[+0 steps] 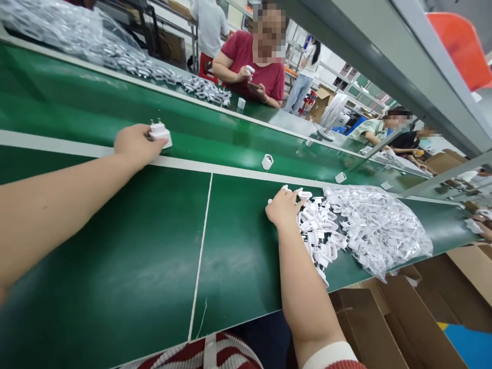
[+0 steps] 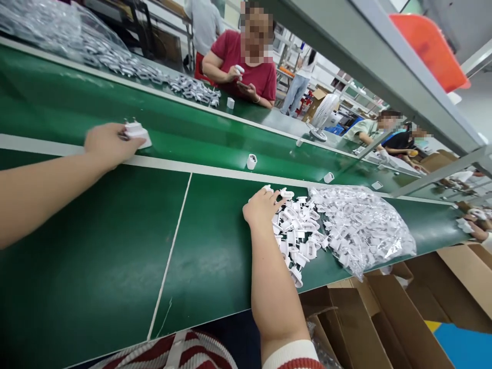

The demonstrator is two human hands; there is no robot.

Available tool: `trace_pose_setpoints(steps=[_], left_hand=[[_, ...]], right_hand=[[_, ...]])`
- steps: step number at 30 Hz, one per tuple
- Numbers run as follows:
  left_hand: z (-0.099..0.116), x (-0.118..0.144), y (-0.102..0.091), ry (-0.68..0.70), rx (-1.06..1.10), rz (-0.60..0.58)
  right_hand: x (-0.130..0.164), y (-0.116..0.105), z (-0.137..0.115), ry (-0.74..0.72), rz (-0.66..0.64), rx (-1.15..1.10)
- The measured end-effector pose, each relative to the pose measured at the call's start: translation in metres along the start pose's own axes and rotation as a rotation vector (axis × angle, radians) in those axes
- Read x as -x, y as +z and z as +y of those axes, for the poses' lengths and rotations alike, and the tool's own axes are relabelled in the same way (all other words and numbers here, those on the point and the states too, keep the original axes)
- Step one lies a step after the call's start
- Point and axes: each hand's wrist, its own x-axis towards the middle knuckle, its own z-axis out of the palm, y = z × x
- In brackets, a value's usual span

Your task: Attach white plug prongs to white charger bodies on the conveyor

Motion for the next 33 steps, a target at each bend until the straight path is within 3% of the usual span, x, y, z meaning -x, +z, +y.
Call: trace_pose_setpoints(steps=[3,5,6,8,11,14,17,19,22,25,29,33], left_hand=[[0.012,0.002,0.013,-0.036,-0.042,0.256],[0.034,0.012,0.027,0.056,-0.029,0.407],[0.048,0.016,0.036,0.136,-0.005,0.407],[0.079,0.023,0.062,0.286,0.03,0.287],[0.124,0.025,0.11,0.378,0.07,0.086],[0.157,0.02,0.152,0.314,0.154,-0.15],[0.172,0.019,0.172,0.264,0.178,-0.234],[0.17,0.023,0.169,0.283,0.19,-0.24],[0.151,0.041,0.144,0.335,0.204,-0.25],[0.113,0.077,0.104,0.365,0.199,-0.305],[0.061,0.14,0.049,0.401,0.273,-0.449],[0.037,0.186,0.011,0.469,0.312,-0.669]], right_hand=[[0.006,-0.003,-0.004,-0.141,0.027,-0.051],[0.01,-0.004,-0.009,-0.215,0.009,-0.075],[0.012,-0.005,-0.012,-0.25,0.001,-0.089],[0.015,-0.006,-0.016,-0.316,-0.012,-0.15],[0.018,-0.008,-0.015,-0.347,-0.005,-0.306],[0.017,-0.007,-0.012,-0.301,0.118,-0.541],[0.012,-0.002,-0.011,-0.262,0.163,-0.953],[0.008,0.001,-0.013,-0.243,0.1,-1.216],[0.006,0.002,-0.017,-0.205,0.062,-1.426],[0.008,-0.002,-0.019,-0.196,0.014,-1.492],[0.017,-0.006,-0.022,-0.222,-0.169,-1.536],[0.029,-0.007,-0.031,-0.381,-0.229,-1.541]])
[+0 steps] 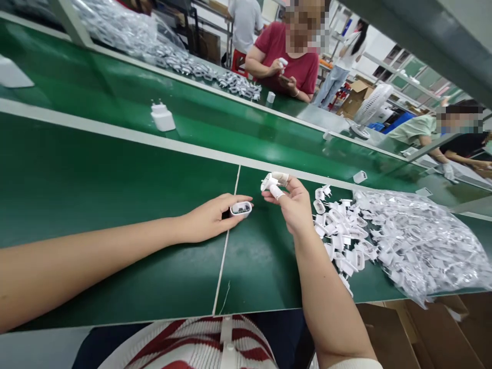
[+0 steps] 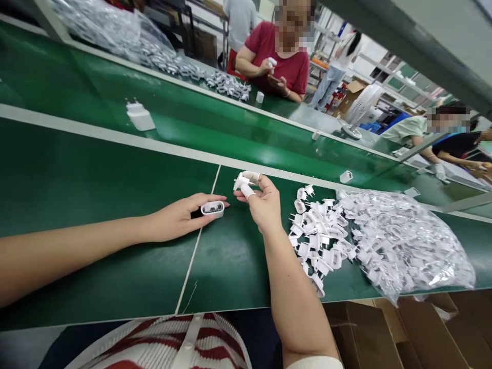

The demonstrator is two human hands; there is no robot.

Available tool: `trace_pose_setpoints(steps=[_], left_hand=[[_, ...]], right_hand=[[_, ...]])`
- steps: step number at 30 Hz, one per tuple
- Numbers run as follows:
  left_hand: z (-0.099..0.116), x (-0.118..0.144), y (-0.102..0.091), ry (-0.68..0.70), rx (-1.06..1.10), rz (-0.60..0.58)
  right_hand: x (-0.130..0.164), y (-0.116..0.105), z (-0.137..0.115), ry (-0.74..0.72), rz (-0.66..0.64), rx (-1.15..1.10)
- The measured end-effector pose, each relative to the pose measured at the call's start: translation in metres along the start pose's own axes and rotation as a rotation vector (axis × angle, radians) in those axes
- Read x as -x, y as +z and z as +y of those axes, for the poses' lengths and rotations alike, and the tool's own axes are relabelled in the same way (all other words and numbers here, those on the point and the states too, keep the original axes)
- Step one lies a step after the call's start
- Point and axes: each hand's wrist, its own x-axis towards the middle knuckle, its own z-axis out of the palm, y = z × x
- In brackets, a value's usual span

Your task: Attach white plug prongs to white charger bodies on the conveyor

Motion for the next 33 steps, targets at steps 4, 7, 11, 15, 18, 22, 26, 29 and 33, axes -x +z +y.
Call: trace_pose_setpoints(steps=[4,7,11,15,18,22,26,29,33], left_hand=[[0.005,0.014,-0.003,0.035,0.016,0.041],[0.003,0.01,-0.006,0.034,0.027,0.082],[-0.001,0.004,-0.007,0.067,0.124,0.072],[-0.004,0.001,-0.008,0.054,0.155,0.081],[-0.004,0.0,-0.009,0.032,0.151,0.065],[-0.004,0.0,-0.01,0.002,0.154,0.055],[-0.005,0.0,-0.01,-0.003,0.134,0.047],[-0.004,0.0,-0.01,0.005,0.116,0.054],[-0.002,0.0,-0.01,-0.014,0.126,0.064]], right_hand=[[0.007,0.012,0.0,-0.163,-0.083,0.135],[0.014,0.015,-0.006,-0.235,-0.116,0.273],[0.029,0.013,-0.021,-0.297,-0.142,0.477],[0.04,0.016,-0.027,-0.496,-0.251,0.723],[0.042,0.021,-0.02,-0.609,-0.314,0.908],[0.041,0.025,-0.012,-0.607,-0.329,0.969],[0.041,0.026,-0.013,-0.716,-0.305,0.967],[0.042,0.027,-0.015,-0.774,-0.271,0.993],[0.045,0.03,-0.012,-0.75,-0.307,1.081]])
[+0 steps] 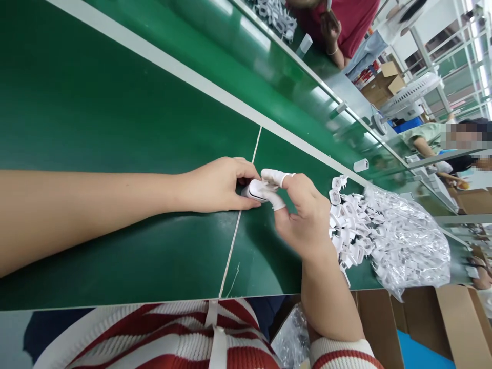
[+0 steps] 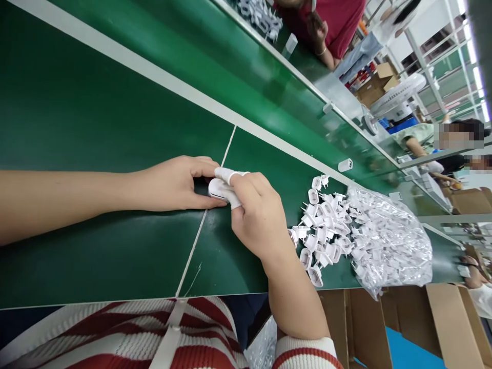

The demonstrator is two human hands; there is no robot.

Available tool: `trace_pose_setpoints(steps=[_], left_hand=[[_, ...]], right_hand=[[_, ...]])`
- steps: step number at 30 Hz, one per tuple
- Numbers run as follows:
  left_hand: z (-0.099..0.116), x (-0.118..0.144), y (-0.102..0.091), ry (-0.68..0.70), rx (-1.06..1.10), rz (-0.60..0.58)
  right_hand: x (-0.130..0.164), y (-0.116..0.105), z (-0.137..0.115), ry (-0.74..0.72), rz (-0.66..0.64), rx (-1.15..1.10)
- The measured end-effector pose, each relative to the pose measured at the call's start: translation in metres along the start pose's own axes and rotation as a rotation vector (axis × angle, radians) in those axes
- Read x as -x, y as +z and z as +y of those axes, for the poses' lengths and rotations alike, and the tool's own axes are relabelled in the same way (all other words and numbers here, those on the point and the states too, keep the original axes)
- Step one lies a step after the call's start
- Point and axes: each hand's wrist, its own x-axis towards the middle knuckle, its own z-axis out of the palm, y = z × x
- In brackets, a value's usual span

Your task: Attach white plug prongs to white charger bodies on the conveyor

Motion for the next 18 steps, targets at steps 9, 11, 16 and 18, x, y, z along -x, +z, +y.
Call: trace_pose_setpoints(steps=[9,11,16,18], left_hand=[[-0.001,0.0,0.0,-0.012,0.002,0.008],[-0.001,0.0,0.0,-0.02,0.011,0.006],[0.001,0.0,0.0,-0.033,0.001,0.007],[0.003,0.0,0.0,-0.035,-0.004,0.017]], right_hand=[[-0.003,0.002,-0.009,-0.091,-0.001,0.168],[-0.004,0.003,-0.01,-0.104,0.023,0.185],[-0.007,0.003,-0.014,-0.088,0.029,0.221],[-0.008,0.004,-0.016,-0.097,0.025,0.213]])
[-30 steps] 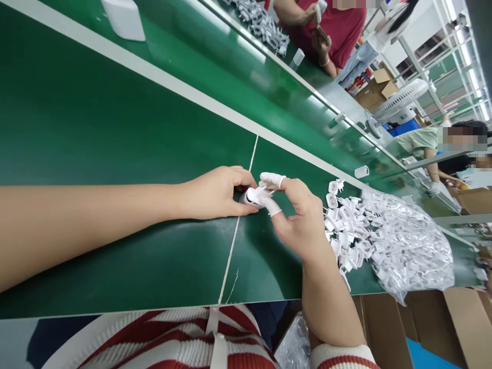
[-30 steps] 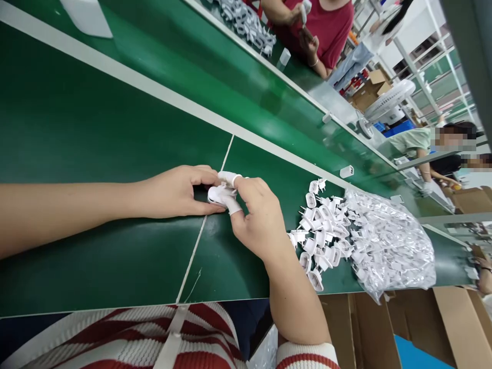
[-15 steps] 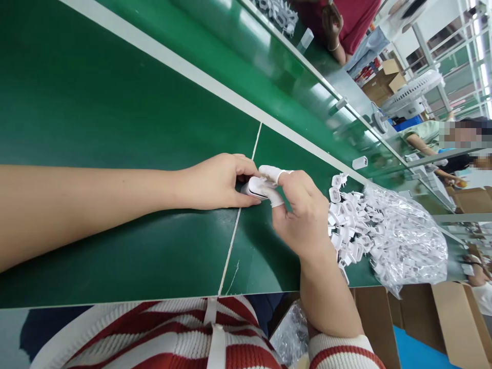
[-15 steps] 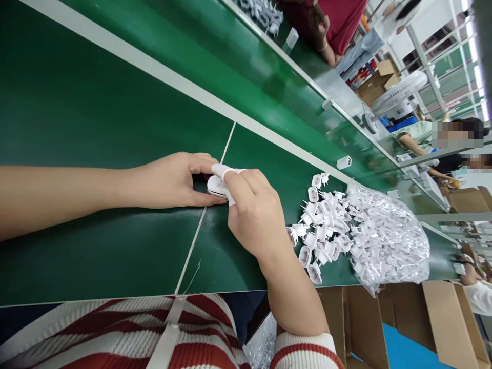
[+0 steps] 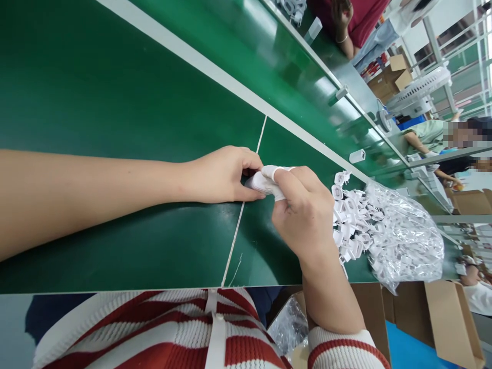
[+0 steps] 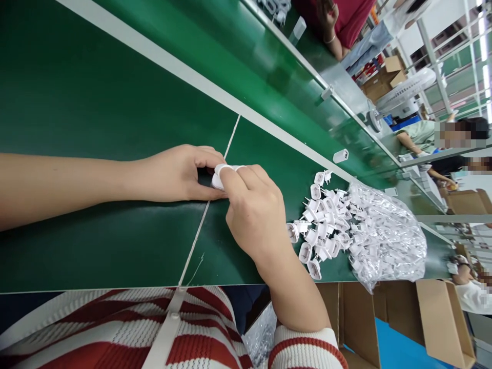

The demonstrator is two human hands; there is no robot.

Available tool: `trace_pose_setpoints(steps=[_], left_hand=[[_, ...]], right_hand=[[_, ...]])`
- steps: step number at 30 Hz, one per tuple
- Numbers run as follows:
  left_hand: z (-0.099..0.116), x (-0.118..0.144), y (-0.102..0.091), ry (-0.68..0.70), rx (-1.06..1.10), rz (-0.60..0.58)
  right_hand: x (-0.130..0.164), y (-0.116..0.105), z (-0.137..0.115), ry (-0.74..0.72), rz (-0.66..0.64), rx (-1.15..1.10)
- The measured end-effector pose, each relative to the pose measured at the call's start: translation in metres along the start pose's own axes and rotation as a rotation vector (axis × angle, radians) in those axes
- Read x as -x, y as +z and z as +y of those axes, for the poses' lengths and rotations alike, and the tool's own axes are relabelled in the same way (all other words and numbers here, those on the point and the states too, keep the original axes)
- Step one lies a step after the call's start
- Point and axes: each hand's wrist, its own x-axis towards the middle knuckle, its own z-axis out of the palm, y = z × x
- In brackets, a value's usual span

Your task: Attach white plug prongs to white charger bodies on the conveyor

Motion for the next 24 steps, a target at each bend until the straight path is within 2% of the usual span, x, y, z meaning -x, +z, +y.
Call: trace_pose_setpoints(steps=[5,10,16,18,21,24], left_hand=[[0.0,0.001,0.001,0.003,-0.006,0.016],[-0.003,0.0,0.001,0.018,0.003,0.02],[-0.003,0.001,0.002,0.058,0.0,0.025],[0.0,0.002,0.005,0.084,0.001,0.02],[0.002,-0.003,0.004,0.039,0.02,-0.006],[0.001,-0.021,-0.013,-0.081,-0.059,0.071]], right_hand=[[-0.004,-0.003,-0.003,-0.017,-0.004,0.052],[-0.009,-0.01,-0.002,-0.093,-0.111,0.124],[-0.004,-0.002,0.002,0.057,-0.139,0.065],[0.001,-0.008,0.001,0.113,-0.165,0.012],[0.022,-0.034,-0.002,0.171,-0.206,-0.067],[0.074,-0.06,-0.006,0.315,-0.174,0.035]])
